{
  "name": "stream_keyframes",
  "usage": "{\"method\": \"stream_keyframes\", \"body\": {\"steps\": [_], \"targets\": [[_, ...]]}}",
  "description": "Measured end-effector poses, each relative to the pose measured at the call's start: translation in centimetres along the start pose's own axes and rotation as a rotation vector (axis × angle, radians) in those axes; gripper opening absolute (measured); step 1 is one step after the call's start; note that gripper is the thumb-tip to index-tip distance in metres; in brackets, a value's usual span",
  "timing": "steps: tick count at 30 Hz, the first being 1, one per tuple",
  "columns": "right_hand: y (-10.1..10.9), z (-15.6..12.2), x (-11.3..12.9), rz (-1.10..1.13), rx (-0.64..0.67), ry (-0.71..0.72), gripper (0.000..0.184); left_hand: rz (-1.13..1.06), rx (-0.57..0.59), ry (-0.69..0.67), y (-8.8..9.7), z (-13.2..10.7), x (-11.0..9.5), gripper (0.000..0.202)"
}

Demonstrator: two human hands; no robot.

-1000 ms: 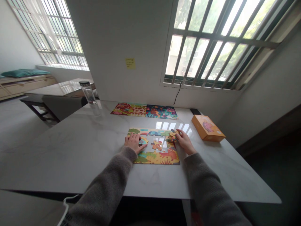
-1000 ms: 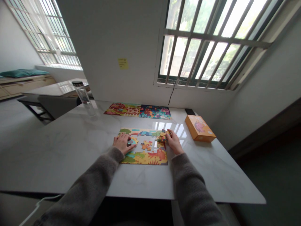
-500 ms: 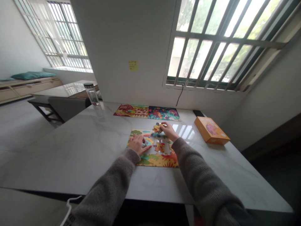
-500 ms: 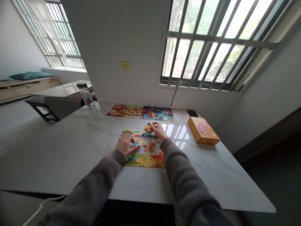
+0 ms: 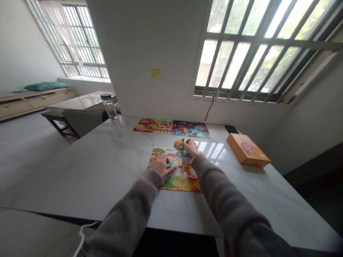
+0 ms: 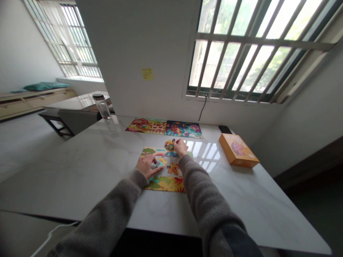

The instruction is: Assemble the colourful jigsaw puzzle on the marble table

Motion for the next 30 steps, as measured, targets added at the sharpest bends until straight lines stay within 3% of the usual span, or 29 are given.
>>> {"method": "stream_keyframes", "body": {"steps": [3, 7, 12, 15, 18, 23, 28, 30], "targets": [[0.2, -0.6, -0.3, -0.145, -0.025, -0.079, 0.017, 0.003, 0.007, 0.005, -0.1, 0.0, 0.0, 0.036], [0.5, -1.8, 0.5, -0.243, -0.029, -0.033, 0.019, 0.003, 0.009, 0.006, -0.1, 0.1, 0.0, 0.036], [0.9, -3.7, 2.2, -0.245, 0.045, 0.087, 0.017, -0.065, -0.152, -0.109, 1.8, -0.6, -0.9, 0.036], [0.3, -5.9, 3.6, -0.100, 0.198, 0.213, 0.023, -0.097, -0.277, -0.162, 3.0, -1.3, -1.2, 0.037], [-0.7, -9.3, 5.3, 0.250, 0.395, 0.401, 0.039, -0.109, -0.333, -0.135, 3.4, -1.8, -1.0, 0.038], [-2.5, -12.9, 5.0, 0.345, 0.464, 0.440, 0.044, -0.097, -0.255, -0.151, 2.1, -1.2, -1.1, 0.041], [-2.1, -13.1, 2.9, 0.344, 0.326, 0.362, 0.046, -0.130, -0.159, -0.303, 1.4, -1.1, -2.1, 0.039], [-1.4, -13.2, 2.2, 0.312, 0.285, 0.350, 0.047, -0.180, -0.145, -0.345, 1.8, -1.4, -2.5, 0.053]]}}
Point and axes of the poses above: each hand's wrist, its own z-axis towards the middle knuckle, its own y-axis out of the back of the hand, x = y × z, the point moved 9 cm from there along z, towards the middle knuckle, and after that the axes turned 14 degrees about x, right-handed, at the moved point
